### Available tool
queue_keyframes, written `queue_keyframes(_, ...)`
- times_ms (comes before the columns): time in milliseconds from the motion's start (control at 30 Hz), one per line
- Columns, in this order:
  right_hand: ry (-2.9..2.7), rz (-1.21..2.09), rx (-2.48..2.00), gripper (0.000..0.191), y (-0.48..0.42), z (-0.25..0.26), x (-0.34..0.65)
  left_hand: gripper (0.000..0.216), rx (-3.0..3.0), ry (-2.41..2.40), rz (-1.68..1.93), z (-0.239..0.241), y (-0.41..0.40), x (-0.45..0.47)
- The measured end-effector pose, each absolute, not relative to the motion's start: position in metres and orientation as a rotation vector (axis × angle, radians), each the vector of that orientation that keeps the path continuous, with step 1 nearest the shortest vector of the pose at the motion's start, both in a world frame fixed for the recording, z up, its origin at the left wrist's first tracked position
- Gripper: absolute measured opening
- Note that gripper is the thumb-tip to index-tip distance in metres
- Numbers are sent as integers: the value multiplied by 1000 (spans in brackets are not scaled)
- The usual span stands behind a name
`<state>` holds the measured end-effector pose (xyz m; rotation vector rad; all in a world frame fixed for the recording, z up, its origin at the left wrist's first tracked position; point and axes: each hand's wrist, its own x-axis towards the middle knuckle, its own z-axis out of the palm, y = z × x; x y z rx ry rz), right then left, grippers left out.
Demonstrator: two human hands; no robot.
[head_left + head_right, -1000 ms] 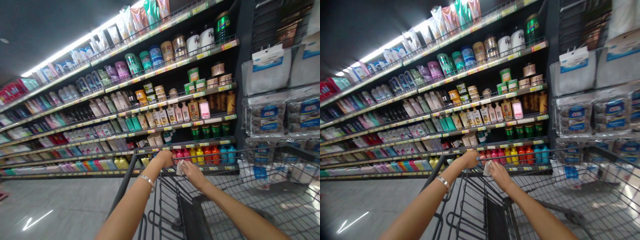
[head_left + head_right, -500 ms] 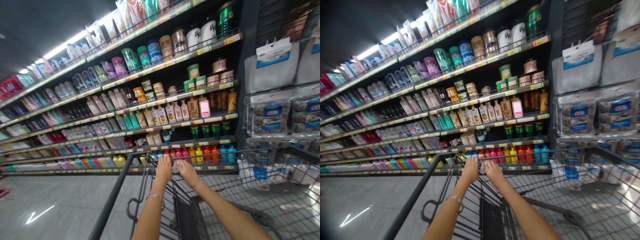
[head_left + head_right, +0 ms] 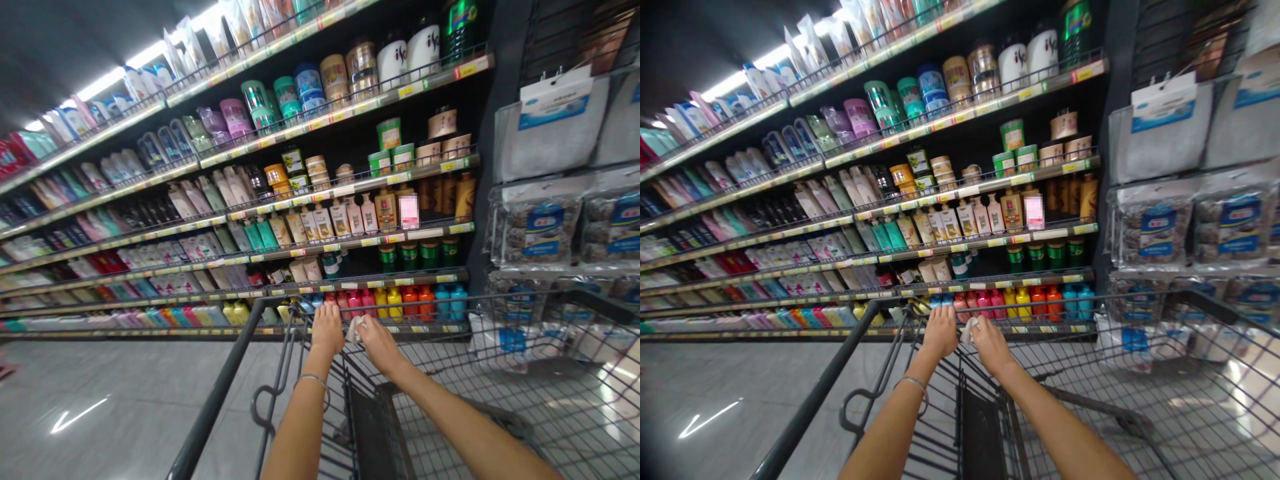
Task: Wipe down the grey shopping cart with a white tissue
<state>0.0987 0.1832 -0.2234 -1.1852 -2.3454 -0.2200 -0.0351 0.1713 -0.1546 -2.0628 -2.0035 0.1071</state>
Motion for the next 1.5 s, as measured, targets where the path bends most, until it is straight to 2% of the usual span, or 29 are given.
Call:
queue_keyframes(233, -2313, -315, -1040, 20, 196, -199, 95, 50, -2049, -2028, 112, -155, 170, -34)
queue_keyframes(467, -2234, -436, -945, 20, 205, -240, 103, 48, -2055, -2019, 68, -156, 171, -35)
queue_keyframes(867, -2212, -186, -1216, 28, 192, -271, 117, 51, -2041, -2029, 53, -160, 173, -35)
queue_keyframes(1033, -2168, -134, -1018, 33, 185, -261, 127, 53, -2020, -2031, 34, -162, 175, -35)
queue_keyframes(1167, -2073, -137, -924, 33, 194, -228, 108, 48, -2004, -2030, 10, -165, 175, -34)
queue_keyframes(1267, -2087, -183, -970, 28, 202, -221, 95, 43, -1984, -2017, -11, -166, 175, -35)
queue_keyframes(1500, -2187, -255, -1095, 27, 201, -269, 111, 32, -1945, -1991, -48, -170, 178, -39)
